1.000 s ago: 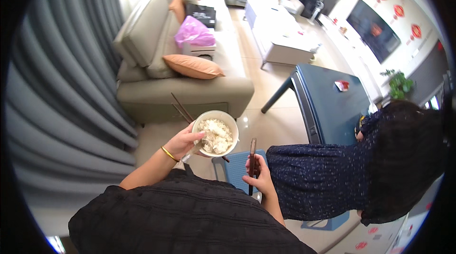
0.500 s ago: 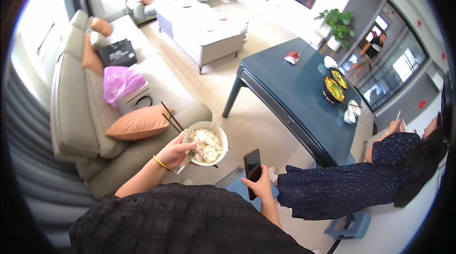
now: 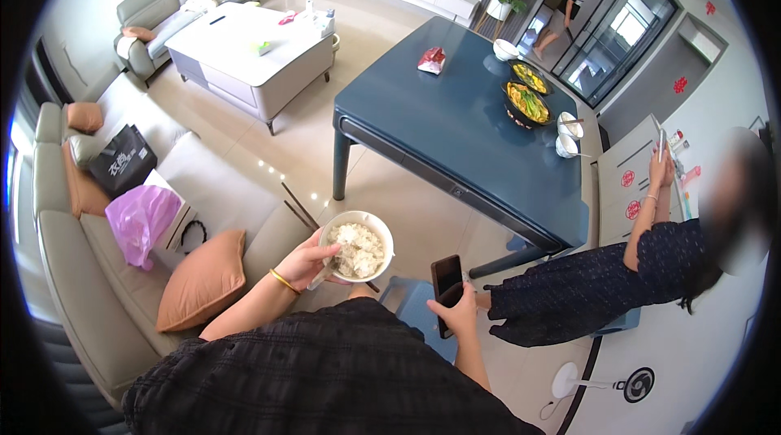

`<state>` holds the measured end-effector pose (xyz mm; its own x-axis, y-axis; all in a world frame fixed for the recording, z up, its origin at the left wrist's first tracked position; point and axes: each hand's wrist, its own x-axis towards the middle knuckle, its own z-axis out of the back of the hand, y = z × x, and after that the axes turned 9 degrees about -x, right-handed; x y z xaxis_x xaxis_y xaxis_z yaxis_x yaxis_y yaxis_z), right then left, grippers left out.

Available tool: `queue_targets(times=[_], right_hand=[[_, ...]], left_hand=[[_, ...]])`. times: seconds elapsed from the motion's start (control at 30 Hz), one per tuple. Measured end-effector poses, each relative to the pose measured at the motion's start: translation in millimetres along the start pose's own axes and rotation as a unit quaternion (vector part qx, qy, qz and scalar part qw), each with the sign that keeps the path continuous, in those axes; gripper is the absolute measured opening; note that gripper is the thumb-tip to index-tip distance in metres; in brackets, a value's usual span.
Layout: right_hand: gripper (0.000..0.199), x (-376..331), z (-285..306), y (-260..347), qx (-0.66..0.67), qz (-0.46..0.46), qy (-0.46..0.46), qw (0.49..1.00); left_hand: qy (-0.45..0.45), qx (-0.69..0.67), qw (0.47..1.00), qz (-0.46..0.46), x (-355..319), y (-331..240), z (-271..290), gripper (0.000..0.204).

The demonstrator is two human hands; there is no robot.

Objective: The person carries two bowls of rice to a dining table and places them down. They then move a box and a bag from the table to a nearby sofa. The person walks to the kitchen, retrieves a bowl, spoon, and chopsticks, and returns to the dining area. They scoop rice from a rice cooker into a bowl and carry it to the table.

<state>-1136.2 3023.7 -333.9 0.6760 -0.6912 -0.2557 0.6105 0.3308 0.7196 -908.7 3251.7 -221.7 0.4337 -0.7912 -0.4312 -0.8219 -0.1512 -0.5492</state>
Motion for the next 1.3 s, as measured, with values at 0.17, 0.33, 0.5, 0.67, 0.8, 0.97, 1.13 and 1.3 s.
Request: queue_targets(times=[0.17, 0.33, 0.5, 0.67, 0.8, 0.97, 1.13, 1.3], right_hand=[[0.084, 125, 3, -11, -0.057, 0.025, -0.083, 0.995], [0.086, 272, 26, -16, -0.104, -0.02, -0.056, 0.993], [0.085, 399, 27, -50, -0.187, -0.027, -0.052, 0.981], [0.087, 475, 26, -61, -0.212, -0.036, -0.027, 0.976], [0.092, 505, 25, -73, -0.232, -0.032, -0.073, 0.969], [0.079, 507, 26, -75, -0.252, 0.021, -0.127, 0.959], [0.03, 465, -24, -40, 0.197, 0.071, -0.021, 0.978], [0.023, 448, -58, -7, 0.24, -0.023, 0.098, 0.966]], left_hand=[[0.012, 0.024, 0.999, 0.043, 122, -25, 7, 0.052], [0.042, 0.05, 0.996, 0.064, 256, -47, -16, 0.054], [0.054, 0.036, 0.993, 0.102, 388, -45, -14, 0.05], [0.031, 0.03, 0.992, 0.115, 465, -41, -8, 0.055], [0.019, 0.022, 0.988, 0.152, 499, -43, -17, 0.053], [0.031, 0.01, 0.982, 0.188, 525, -45, -16, 0.05], [0.041, 0.025, 0.98, 0.194, 542, -54, -23, 0.052], [0.032, 0.013, 0.975, 0.22, 559, -61, -24, 0.053]])
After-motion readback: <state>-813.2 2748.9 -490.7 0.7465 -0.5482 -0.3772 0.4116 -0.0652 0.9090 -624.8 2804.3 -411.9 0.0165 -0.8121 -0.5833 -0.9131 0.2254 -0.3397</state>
